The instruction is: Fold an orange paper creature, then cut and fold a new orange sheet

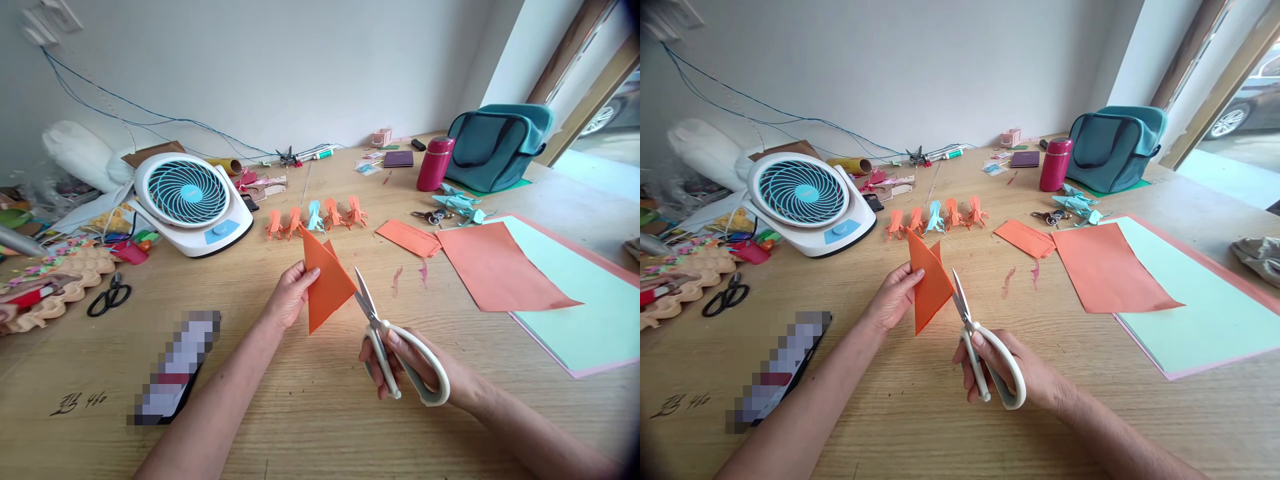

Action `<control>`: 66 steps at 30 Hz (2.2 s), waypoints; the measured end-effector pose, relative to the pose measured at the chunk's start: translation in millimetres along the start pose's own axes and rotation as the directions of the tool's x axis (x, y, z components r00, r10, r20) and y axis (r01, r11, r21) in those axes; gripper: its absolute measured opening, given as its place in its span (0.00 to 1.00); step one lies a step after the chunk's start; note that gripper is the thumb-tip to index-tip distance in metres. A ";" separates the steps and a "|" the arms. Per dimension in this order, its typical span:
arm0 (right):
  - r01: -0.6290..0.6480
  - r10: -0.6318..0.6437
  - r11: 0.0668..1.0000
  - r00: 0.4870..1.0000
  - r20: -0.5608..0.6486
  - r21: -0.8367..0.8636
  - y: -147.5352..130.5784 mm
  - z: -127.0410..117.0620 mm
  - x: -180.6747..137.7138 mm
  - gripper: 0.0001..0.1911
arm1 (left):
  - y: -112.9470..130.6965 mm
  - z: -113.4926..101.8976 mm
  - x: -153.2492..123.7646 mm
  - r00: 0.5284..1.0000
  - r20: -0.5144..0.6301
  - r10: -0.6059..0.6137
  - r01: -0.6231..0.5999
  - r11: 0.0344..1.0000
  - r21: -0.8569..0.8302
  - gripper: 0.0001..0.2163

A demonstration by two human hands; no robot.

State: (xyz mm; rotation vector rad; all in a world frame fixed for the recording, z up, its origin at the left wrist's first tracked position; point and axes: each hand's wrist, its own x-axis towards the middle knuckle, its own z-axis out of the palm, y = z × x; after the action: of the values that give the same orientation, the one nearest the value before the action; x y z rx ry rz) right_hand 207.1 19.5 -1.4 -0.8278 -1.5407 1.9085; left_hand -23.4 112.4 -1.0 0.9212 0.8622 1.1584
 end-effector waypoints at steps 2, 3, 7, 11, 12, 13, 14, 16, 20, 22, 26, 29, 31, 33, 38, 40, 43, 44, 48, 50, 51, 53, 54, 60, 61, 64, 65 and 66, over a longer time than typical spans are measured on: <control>-0.003 0.003 1.000 1.000 -0.021 -0.018 -0.5 0.7 -0.1 0.30 | -0.2 -1.9 0.6 1.000 0.012 0.013 -0.013 1.000 0.006 0.13; -0.002 0.001 1.000 1.000 -0.030 -0.026 -0.5 1.0 -0.2 0.30 | -0.2 -2.4 0.7 1.000 0.017 0.018 -0.018 1.000 0.006 0.13; 0.004 -0.005 1.000 0.999 -0.046 -0.030 0.3 1.5 -0.2 0.29 | 0.8 -1.8 0.5 0.999 0.026 0.037 -0.037 0.999 0.001 0.14; 0.004 -0.005 1.000 0.998 -0.061 -0.026 0.0 1.9 1.6 0.29 | 2.3 -0.8 0.4 0.999 0.022 0.050 -0.050 0.999 0.017 0.15; 0.002 -0.004 1.000 0.998 -0.062 -0.025 -0.2 2.1 1.9 0.29 | 2.6 -1.0 0.6 0.998 0.020 0.051 -0.051 0.998 0.020 0.15; 0.000 -0.002 1.000 0.998 -0.064 -0.023 -0.5 2.3 1.9 0.29 | 2.7 -1.4 0.7 0.998 0.020 0.053 -0.053 0.998 0.022 0.16; -0.003 0.002 1.000 0.998 -0.066 -0.020 -0.8 2.6 1.8 0.29 | 2.8 -1.9 0.9 0.998 0.021 0.055 -0.055 0.998 0.024 0.16; -0.008 0.007 1.000 0.997 -0.074 -0.012 -1.3 3.3 1.5 0.30 | 2.6 -3.3 1.4 0.998 0.030 0.060 -0.061 0.998 0.030 0.17; -0.035 0.034 0.999 0.995 -0.093 -0.010 -2.4 4.7 1.2 0.31 | 2.1 -5.5 2.0 0.997 0.048 0.066 -0.068 0.997 0.047 0.16; -0.045 0.043 0.999 0.994 -0.102 -0.014 -3.8 5.5 1.3 0.31 | 2.3 -5.9 2.1 0.996 0.049 0.068 -0.071 0.996 0.055 0.16; -0.057 0.053 0.998 0.992 -0.114 -0.032 -8.2 6.7 0.9 0.31 | 3.6 -5.5 2.1 0.995 0.052 0.082 -0.085 0.995 0.060 0.17; -0.083 0.080 0.996 0.990 -0.120 -0.025 -9.9 6.9 0.3 0.31 | 4.2 -5.2 2.0 0.995 0.054 0.086 -0.089 0.994 0.058 0.17; -0.092 0.089 0.996 0.989 -0.119 -0.021 -9.0 6.9 0.3 0.31 | 4.3 -5.2 1.9 0.995 0.049 0.088 -0.091 0.994 0.057 0.18; -0.097 0.094 0.995 0.988 -0.118 -0.015 -6.8 7.0 0.9 0.31 | 4.4 -5.5 1.9 0.995 0.047 0.093 -0.095 0.994 0.062 0.18; -0.101 0.100 0.995 0.988 -0.114 -0.004 -1.7 7.7 2.5 0.32 | 4.0 -6.9 2.2 0.991 0.059 0.116 -0.120 0.989 0.081 0.16; -0.101 0.100 0.995 0.989 -0.113 -0.008 -1.1 7.7 2.7 0.32 | 3.6 -6.9 2.4 0.990 0.069 0.121 -0.126 0.988 0.087 0.16; -0.094 0.093 0.996 0.990 -0.109 -0.004 -0.9 7.0 2.8 0.32 | 3.0 -5.8 2.6 0.990 0.072 0.118 -0.124 0.988 0.093 0.18; -0.091 0.090 0.996 0.990 -0.107 -0.001 -0.8 6.7 2.8 0.32 | 2.7 -5.3 2.5 0.990 0.075 0.117 -0.123 0.988 0.094 0.18; -0.076 0.075 0.997 0.992 -0.105 -0.001 -1.0 5.9 3.3 0.34 | 0.9 -3.9 1.7 0.989 0.098 0.112 -0.122 0.987 0.101 0.18; -0.077 0.076 0.997 0.991 -0.108 -0.011 -1.5 5.9 3.6 0.34 | -0.1 -3.7 1.3 0.989 0.098 0.112 -0.122 0.987 0.108 0.18; -0.079 0.077 0.997 0.991 -0.109 -0.016 -1.9 6.0 3.7 0.35 | -0.6 -3.6 1.1 0.989 0.095 0.113 -0.123 0.986 0.112 0.18; -0.078 0.075 0.997 0.990 -0.117 -0.027 -2.8 6.3 3.5 0.35 | -1.2 -3.6 1.0 0.989 0.090 0.116 -0.126 0.985 0.115 0.18; -0.080 0.075 0.996 0.990 -0.123 -0.033 -3.3 6.4 3.4 0.34 | -1.3 -3.6 1.1 0.989 0.089 0.118 -0.128 0.985 0.114 0.18; -0.122 0.112 0.991 0.980 -0.165 -0.050 -2.7 7.5 3.0 0.33 | -0.4 -3.6 1.6 0.989 0.077 0.126 -0.135 0.984 0.114 0.18; -0.120 0.111 0.991 0.980 -0.163 -0.051 -2.1 7.8 3.3 0.33 | -0.2 -3.4 1.5 0.989 0.078 0.128 -0.137 0.984 0.115 0.18; -0.114 0.106 0.993 0.983 -0.151 -0.043 -0.7 8.1 4.0 0.33 | -0.2 -2.4 0.7 0.988 0.092 0.124 -0.134 0.984 0.120 0.17; -0.112 0.106 0.993 0.983 -0.150 -0.036 -0.5 7.9 4.1 0.33 | -0.4 -1.9 0.3 0.988 0.098 0.123 -0.134 0.983 0.124 0.17; -0.109 0.104 0.994 0.983 -0.149 -0.027 -0.4 7.7 4.2 0.33 | -0.6 -1.4 -0.2 0.987 0.104 0.122 -0.134 0.983 0.128 0.17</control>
State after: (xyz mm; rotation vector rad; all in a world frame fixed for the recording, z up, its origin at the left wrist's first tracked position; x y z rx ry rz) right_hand 198.5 17.7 -0.3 -1.0621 -1.4702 1.8535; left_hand -24.5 112.3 -2.1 1.1483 0.8200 1.1665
